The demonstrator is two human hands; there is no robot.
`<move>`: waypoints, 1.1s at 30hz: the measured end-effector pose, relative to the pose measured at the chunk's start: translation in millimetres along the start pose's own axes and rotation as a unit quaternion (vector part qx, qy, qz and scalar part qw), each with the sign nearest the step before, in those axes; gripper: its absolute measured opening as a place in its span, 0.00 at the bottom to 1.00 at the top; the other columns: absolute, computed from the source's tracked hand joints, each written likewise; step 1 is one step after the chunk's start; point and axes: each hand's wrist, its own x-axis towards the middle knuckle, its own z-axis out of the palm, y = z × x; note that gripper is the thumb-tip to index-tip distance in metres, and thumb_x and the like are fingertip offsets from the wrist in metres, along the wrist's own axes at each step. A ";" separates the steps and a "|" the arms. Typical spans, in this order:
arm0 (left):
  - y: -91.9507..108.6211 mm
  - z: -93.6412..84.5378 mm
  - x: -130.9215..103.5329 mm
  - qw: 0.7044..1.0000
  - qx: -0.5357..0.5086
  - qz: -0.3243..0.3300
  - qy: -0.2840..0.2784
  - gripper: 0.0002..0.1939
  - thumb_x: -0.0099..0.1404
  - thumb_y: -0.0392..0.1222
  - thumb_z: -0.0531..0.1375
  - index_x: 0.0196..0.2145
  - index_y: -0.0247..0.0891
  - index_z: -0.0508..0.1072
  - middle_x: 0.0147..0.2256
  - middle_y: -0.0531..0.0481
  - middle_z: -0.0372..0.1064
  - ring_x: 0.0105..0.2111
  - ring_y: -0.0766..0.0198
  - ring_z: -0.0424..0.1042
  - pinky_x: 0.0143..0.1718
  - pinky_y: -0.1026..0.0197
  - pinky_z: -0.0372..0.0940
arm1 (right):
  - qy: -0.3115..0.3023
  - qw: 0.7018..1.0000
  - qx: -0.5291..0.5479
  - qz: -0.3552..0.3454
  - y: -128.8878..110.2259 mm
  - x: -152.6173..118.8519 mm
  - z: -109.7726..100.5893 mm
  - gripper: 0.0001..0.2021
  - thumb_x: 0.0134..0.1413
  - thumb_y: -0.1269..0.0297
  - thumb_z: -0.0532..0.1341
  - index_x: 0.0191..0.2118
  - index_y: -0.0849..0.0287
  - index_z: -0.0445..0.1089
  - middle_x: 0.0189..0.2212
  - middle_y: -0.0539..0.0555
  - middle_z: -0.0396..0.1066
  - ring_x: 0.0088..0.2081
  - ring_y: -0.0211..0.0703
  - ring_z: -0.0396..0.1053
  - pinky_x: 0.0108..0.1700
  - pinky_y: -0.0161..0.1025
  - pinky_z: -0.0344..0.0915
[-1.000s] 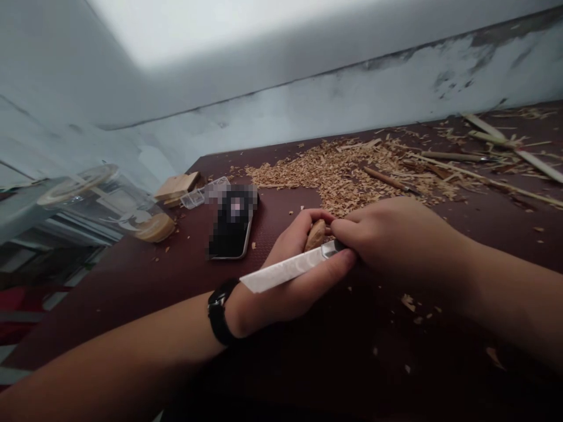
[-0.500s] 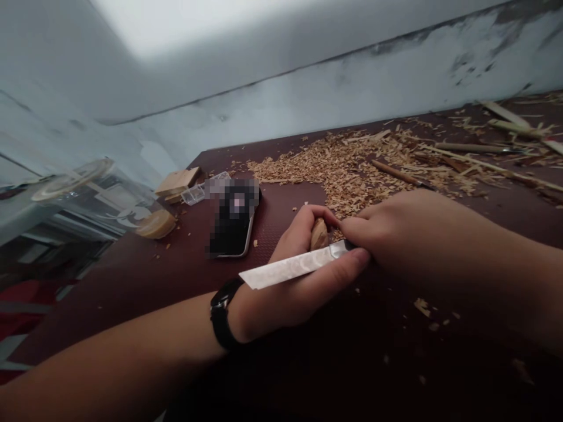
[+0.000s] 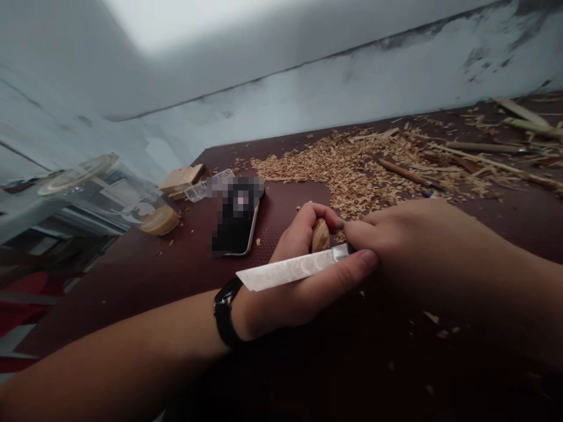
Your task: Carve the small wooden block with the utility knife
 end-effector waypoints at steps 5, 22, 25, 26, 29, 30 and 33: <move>1.6 0.5 3.6 0.999 -0.022 -0.033 0.015 0.19 0.69 0.48 0.69 0.46 0.43 0.62 0.34 0.59 0.64 0.28 0.74 0.59 0.29 0.68 0.58 | 0.010 0.998 -0.048 0.043 -0.7 0.7 2.4 0.10 0.54 0.72 0.55 0.24 0.54 0.61 0.19 0.50 0.68 0.19 0.43 0.65 0.25 0.40 0.43; -6.2 17.2 11.3 0.985 -0.016 -0.008 0.172 0.24 0.63 0.50 0.73 0.40 0.42 0.61 0.28 0.61 0.63 0.26 0.71 0.64 0.31 0.66 0.63 | -0.091 0.966 -0.100 0.221 -24.4 -3.5 -1.9 0.10 0.56 0.75 0.56 0.29 0.55 0.69 0.23 0.55 0.73 0.22 0.49 0.72 0.23 0.40 0.49; -8.1 15.6 11.6 0.978 0.026 0.021 0.205 0.23 0.62 0.51 0.73 0.44 0.41 0.66 0.38 0.53 0.73 0.38 0.64 0.74 0.41 0.61 0.69 | -0.072 0.965 -0.106 0.229 -17.6 -6.1 -2.5 0.13 0.64 0.65 0.55 0.27 0.55 0.67 0.20 0.56 0.70 0.20 0.48 0.69 0.22 0.40 0.47; -8.0 13.9 11.6 0.979 0.028 0.025 0.199 0.22 0.61 0.50 0.74 0.44 0.41 0.68 0.39 0.52 0.74 0.40 0.62 0.74 0.42 0.61 0.69 | -0.063 0.966 -0.102 0.228 -14.5 -6.5 -2.0 0.15 0.67 0.60 0.54 0.27 0.55 0.66 0.20 0.57 0.70 0.20 0.48 0.69 0.23 0.40 0.47; -4.8 6.0 12.1 0.993 -0.020 -0.003 0.119 0.23 0.59 0.49 0.75 0.43 0.40 0.69 0.31 0.57 0.69 0.30 0.67 0.70 0.35 0.63 0.67 | -0.064 0.982 -0.046 0.172 -6.0 -4.8 0.7 0.18 0.69 0.52 0.51 0.33 0.57 0.69 0.25 0.57 0.73 0.24 0.49 0.71 0.26 0.41 0.49; -2.8 2.9 12.3 0.995 -0.031 -0.018 0.093 0.24 0.59 0.49 0.75 0.44 0.40 0.69 0.29 0.59 0.66 0.27 0.69 0.68 0.32 0.64 0.66 | -0.074 0.987 -0.017 0.139 -4.1 -3.3 1.3 0.17 0.69 0.53 0.51 0.37 0.58 0.70 0.28 0.57 0.75 0.27 0.50 0.72 0.28 0.42 0.50; 4.6 -5.4 11.2 0.996 0.003 -0.048 0.071 0.31 0.59 0.50 0.75 0.54 0.39 0.70 0.36 0.53 0.72 0.31 0.67 0.71 0.32 0.64 0.66 | -0.093 0.991 0.028 0.089 -1.8 2.3 1.5 0.17 0.70 0.56 0.49 0.45 0.59 0.71 0.36 0.59 0.78 0.33 0.51 0.76 0.31 0.42 0.53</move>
